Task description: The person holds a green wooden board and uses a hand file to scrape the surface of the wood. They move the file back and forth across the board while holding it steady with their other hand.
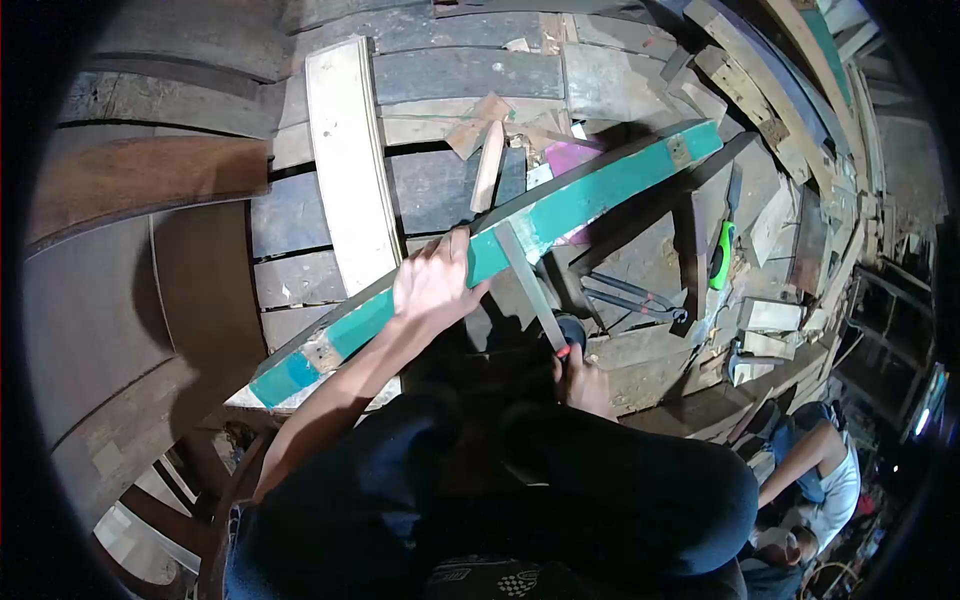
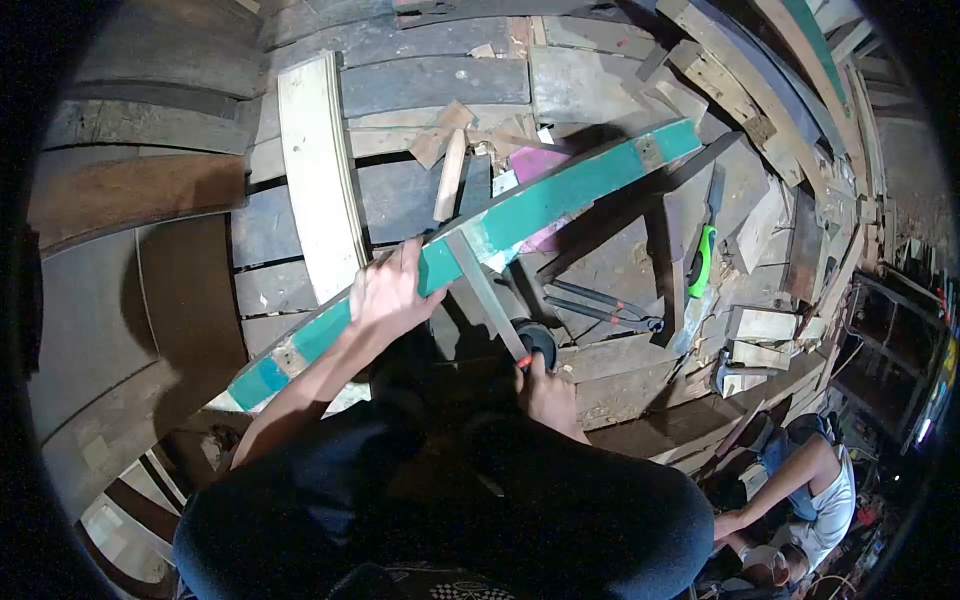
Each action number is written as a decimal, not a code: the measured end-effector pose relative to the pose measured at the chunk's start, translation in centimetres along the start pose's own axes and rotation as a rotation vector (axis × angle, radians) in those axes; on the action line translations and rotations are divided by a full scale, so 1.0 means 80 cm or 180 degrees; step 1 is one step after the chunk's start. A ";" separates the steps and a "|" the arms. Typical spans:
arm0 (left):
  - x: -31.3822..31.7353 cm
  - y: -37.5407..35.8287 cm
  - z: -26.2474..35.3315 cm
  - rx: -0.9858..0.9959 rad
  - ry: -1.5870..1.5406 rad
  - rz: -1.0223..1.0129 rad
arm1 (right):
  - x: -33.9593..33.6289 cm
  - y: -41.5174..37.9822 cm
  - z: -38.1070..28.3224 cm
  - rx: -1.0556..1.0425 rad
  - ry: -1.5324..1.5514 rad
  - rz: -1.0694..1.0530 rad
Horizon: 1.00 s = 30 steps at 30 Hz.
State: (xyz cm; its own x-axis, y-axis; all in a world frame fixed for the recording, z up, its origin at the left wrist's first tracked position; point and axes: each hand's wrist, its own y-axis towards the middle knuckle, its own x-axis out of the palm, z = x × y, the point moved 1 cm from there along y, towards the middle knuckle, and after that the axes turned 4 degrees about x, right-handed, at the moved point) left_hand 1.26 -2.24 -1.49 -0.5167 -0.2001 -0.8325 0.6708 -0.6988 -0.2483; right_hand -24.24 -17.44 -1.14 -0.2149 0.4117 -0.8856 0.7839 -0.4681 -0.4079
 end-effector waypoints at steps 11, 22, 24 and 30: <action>-0.015 0.001 0.009 -0.0238 -0.0011 -0.0240 | -0.004 0.032 -0.018 -0.0121 0.0076 0.0031; 0.001 -0.003 -0.001 0.0022 -0.0017 0.0126 | -0.041 0.100 -0.070 -0.0565 0.0471 0.0145; -0.002 0.001 -0.001 -0.0036 -0.0025 -0.0029 | -0.056 0.112 -0.080 -0.0635 0.0342 0.0129; -0.003 -0.002 0.004 -0.0041 0.0102 0.0051 | -0.001 -0.002 0.007 -0.0071 0.0008 -0.0073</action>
State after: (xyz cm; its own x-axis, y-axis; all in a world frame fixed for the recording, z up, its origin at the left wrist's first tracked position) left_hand 1.15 -2.28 -1.08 -0.4886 -0.1889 -0.8518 0.6857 -0.6868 -0.2410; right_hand -24.66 -17.87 -1.14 -0.2315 0.4242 -0.8755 0.7917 -0.4409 -0.4229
